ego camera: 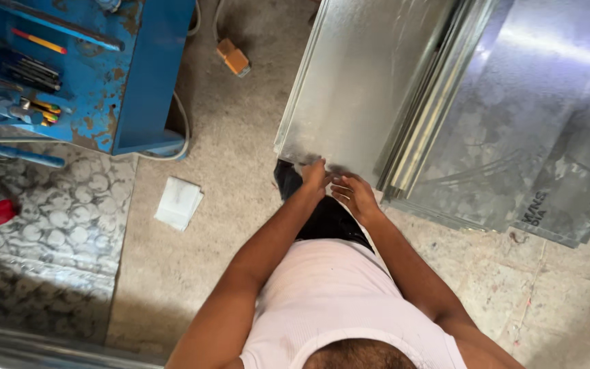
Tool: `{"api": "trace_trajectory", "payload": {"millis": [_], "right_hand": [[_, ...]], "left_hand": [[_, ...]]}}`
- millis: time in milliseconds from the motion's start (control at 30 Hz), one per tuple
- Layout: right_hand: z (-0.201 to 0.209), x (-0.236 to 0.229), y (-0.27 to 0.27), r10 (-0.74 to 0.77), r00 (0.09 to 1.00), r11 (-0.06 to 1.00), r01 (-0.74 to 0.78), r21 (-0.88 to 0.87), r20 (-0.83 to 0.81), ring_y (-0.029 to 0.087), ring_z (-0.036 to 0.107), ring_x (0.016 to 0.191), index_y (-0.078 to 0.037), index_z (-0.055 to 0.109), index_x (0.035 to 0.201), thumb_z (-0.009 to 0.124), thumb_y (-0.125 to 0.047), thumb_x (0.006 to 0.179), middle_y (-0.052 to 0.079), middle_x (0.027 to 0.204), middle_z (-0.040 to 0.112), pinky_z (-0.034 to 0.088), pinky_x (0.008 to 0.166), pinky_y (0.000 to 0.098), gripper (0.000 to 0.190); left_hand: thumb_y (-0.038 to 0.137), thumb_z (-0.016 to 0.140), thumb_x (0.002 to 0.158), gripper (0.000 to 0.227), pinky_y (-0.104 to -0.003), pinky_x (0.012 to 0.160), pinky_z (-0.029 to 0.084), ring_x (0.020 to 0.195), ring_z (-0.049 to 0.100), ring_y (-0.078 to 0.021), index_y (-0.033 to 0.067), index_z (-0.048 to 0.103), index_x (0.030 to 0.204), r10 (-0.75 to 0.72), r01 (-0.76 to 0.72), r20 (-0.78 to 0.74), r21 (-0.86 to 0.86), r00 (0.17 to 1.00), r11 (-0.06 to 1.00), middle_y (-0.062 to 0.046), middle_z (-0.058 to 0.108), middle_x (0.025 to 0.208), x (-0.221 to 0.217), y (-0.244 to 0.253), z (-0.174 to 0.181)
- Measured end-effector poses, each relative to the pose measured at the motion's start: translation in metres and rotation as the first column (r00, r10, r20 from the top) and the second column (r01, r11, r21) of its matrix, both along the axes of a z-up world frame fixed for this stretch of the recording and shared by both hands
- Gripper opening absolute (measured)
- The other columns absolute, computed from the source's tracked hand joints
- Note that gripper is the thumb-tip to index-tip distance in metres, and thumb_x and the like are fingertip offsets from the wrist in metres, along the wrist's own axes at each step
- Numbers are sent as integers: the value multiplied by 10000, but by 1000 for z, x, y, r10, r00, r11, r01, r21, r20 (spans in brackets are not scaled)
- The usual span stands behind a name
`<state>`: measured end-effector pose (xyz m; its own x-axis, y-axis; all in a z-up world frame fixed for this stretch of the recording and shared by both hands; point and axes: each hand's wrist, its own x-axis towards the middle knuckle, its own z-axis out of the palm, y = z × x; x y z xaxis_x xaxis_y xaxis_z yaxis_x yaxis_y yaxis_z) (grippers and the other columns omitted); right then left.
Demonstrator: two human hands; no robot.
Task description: The person repeatedly feeds rectangular metal sheets into a blue manual bending machine, operates the lever to bend the sheets, and then stacks them on the floor. The process is repeated for several sheets.
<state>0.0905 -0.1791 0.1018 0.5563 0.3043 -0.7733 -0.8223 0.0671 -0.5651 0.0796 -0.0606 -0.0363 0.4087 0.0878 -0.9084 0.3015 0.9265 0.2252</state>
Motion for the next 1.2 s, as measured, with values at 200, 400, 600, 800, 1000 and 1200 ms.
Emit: {"api": "trace_trajectory", "payload": {"millis": [200, 400, 600, 800, 1000, 1200], "right_hand": [[-40, -17, -21, -246, 921, 969, 237, -66, -304, 304, 633, 1102, -81, 591, 1315, 583, -396, 956, 140, 1248, 676, 517, 1003, 460, 478], [-16, -21, 15, -514, 819, 849, 529, -13, -254, 319, 576, 1214, -1, 518, 1345, 647, -420, 956, 196, 1329, 609, 454, 1103, 428, 585], [15, -13, 44, -558, 803, 800, 588, 124, -209, 272, 610, 1125, 25, 547, 1268, 639, -436, 963, 155, 1201, 640, 486, 1064, 410, 560], [24, -2, 81, -512, 840, 831, 537, 143, -181, 260, 675, 1037, 34, 549, 1107, 649, -386, 950, 161, 1059, 700, 556, 976, 370, 460], [-26, -5, 130, -500, 840, 831, 534, 156, -213, 247, 649, 1009, -10, 579, 1083, 679, -391, 980, 106, 1016, 670, 577, 940, 351, 408], [-48, -14, 213, -405, 882, 873, 452, 185, -241, 241, 632, 1104, -38, 587, 1213, 641, -398, 1005, 116, 1195, 667, 529, 951, 323, 419]], "left_hand": [[113, 607, 930, 432, -482, 840, 622, 1021, 625, -307, 163, 456, 1331, 10, -10, 10, -63, 1000, 998, -132, 537, 1188, -8, 18, 30], [123, 535, 1019, 362, -418, 832, 596, 988, 670, -260, 84, 406, 1354, -147, 143, -74, -57, 986, 988, -139, 607, 1172, -13, 50, 104], [154, 512, 1041, 314, -424, 853, 622, 924, 680, -284, 78, 406, 1326, -233, 232, -32, -51, 972, 971, -173, 599, 1143, -3, 96, 167], [134, 572, 1030, 260, -410, 790, 622, 861, 668, -278, 45, 417, 1220, -120, 120, -17, -10, 993, 993, -162, 595, 1084, 7, 136, 168], [129, 589, 1004, 214, -362, 727, 617, 800, 649, -207, 89, 467, 1175, -126, 126, 1, 69, 992, 990, -119, 608, 1047, -3, 187, 161], [149, 623, 1022, 211, -329, 674, 619, 793, 643, -162, 86, 497, 1179, -63, 55, 35, 204, 997, 978, -77, 617, 1032, -27, 260, 134]]}}
